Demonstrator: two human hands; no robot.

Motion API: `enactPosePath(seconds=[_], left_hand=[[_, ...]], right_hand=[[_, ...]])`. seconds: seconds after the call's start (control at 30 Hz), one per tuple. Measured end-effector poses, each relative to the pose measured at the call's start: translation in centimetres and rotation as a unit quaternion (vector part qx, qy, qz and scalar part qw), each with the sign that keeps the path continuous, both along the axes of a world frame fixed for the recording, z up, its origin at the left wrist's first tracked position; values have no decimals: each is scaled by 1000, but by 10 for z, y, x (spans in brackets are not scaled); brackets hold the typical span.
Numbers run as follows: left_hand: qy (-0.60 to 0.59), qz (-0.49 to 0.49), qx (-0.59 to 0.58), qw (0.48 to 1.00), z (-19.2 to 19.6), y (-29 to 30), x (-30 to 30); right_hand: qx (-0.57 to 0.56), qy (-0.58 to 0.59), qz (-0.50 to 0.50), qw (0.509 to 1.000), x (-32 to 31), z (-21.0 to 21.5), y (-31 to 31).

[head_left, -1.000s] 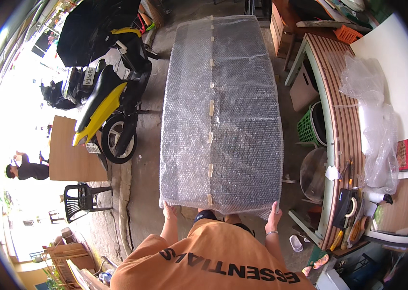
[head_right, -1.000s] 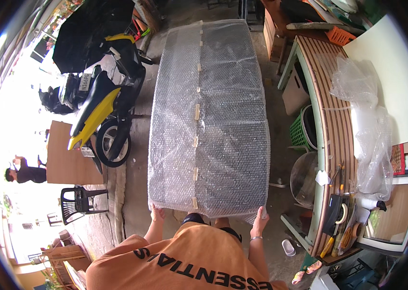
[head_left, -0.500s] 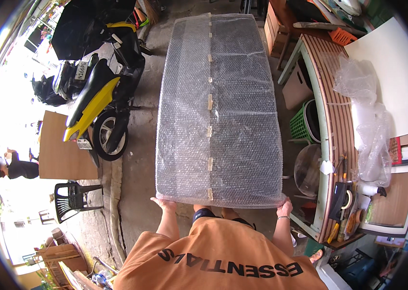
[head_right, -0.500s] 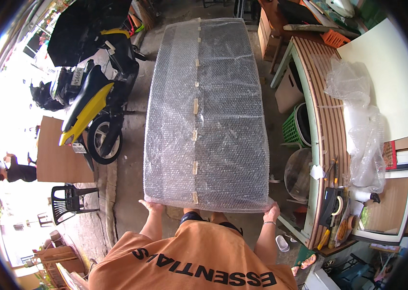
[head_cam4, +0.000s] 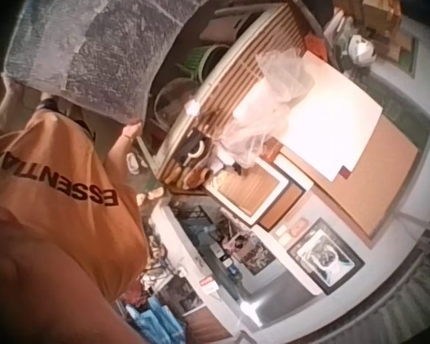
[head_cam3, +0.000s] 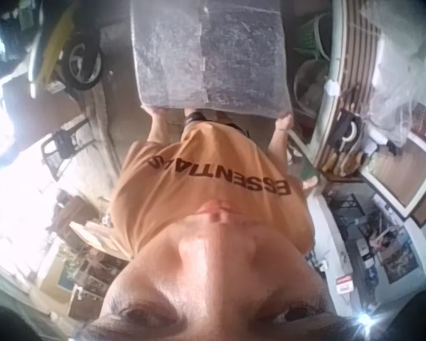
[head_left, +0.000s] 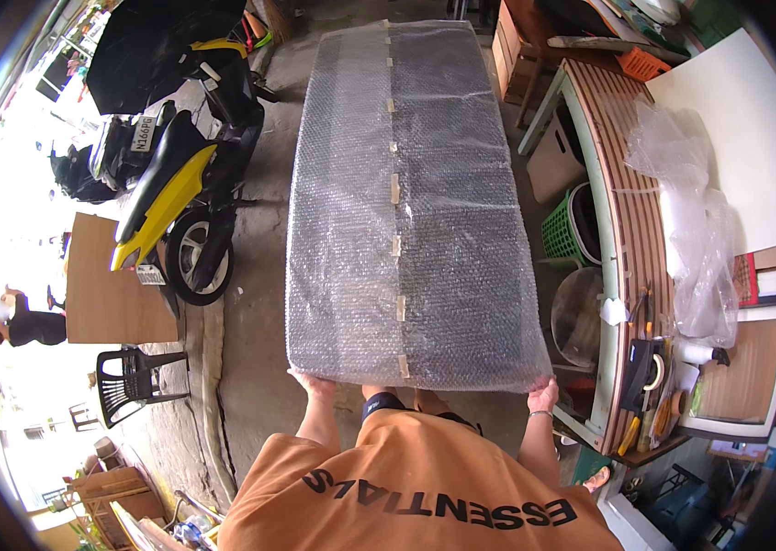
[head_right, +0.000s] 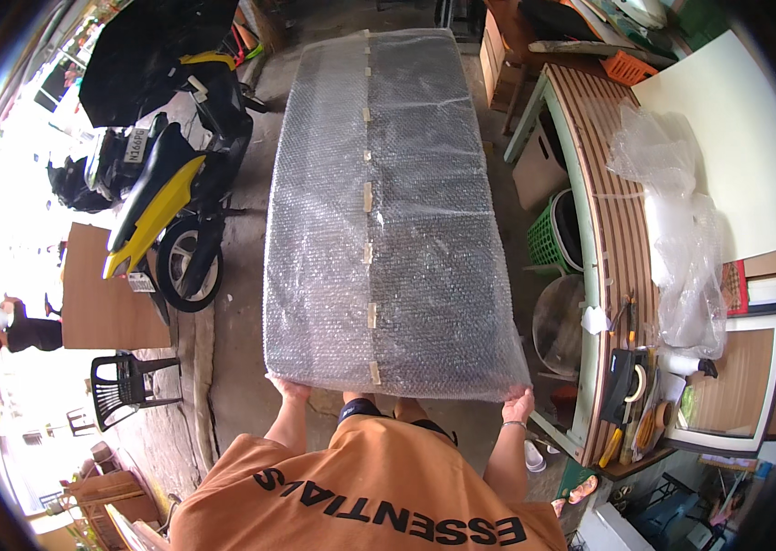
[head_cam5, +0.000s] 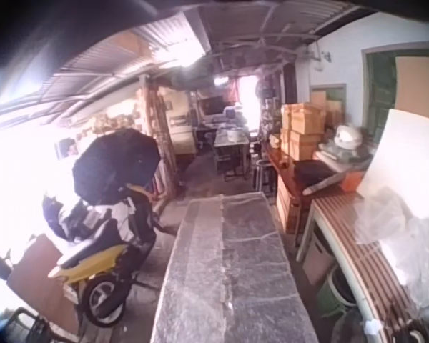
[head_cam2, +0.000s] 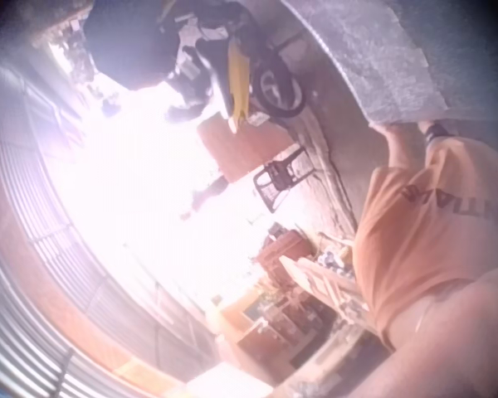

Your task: The person aligns a printed image on a backing board, places a mat board over it, and then positions a yellow frame on top. They later handle a large sheet of bubble wrap.

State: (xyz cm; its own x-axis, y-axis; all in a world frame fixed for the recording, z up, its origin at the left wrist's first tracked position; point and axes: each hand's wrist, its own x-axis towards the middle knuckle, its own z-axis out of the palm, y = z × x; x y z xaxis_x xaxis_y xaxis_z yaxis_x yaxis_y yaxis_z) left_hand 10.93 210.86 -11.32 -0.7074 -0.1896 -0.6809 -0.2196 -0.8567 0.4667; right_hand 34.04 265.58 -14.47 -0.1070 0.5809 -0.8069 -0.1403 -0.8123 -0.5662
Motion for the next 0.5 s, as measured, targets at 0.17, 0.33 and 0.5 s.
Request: enactPosePath(seconds=[0.17, 0.33, 0.5], left_hand=[[5, -17, 16, 1000, 0, 18, 7], [-38, -48, 60, 996, 15, 34, 20], [22, 32, 48, 998, 29, 36, 16]], right_hand=[[-33, 16, 48, 998, 12, -4, -3], [-63, 127, 45, 989, 3, 14, -36], [-92, 172, 107, 975, -27, 41, -82]])
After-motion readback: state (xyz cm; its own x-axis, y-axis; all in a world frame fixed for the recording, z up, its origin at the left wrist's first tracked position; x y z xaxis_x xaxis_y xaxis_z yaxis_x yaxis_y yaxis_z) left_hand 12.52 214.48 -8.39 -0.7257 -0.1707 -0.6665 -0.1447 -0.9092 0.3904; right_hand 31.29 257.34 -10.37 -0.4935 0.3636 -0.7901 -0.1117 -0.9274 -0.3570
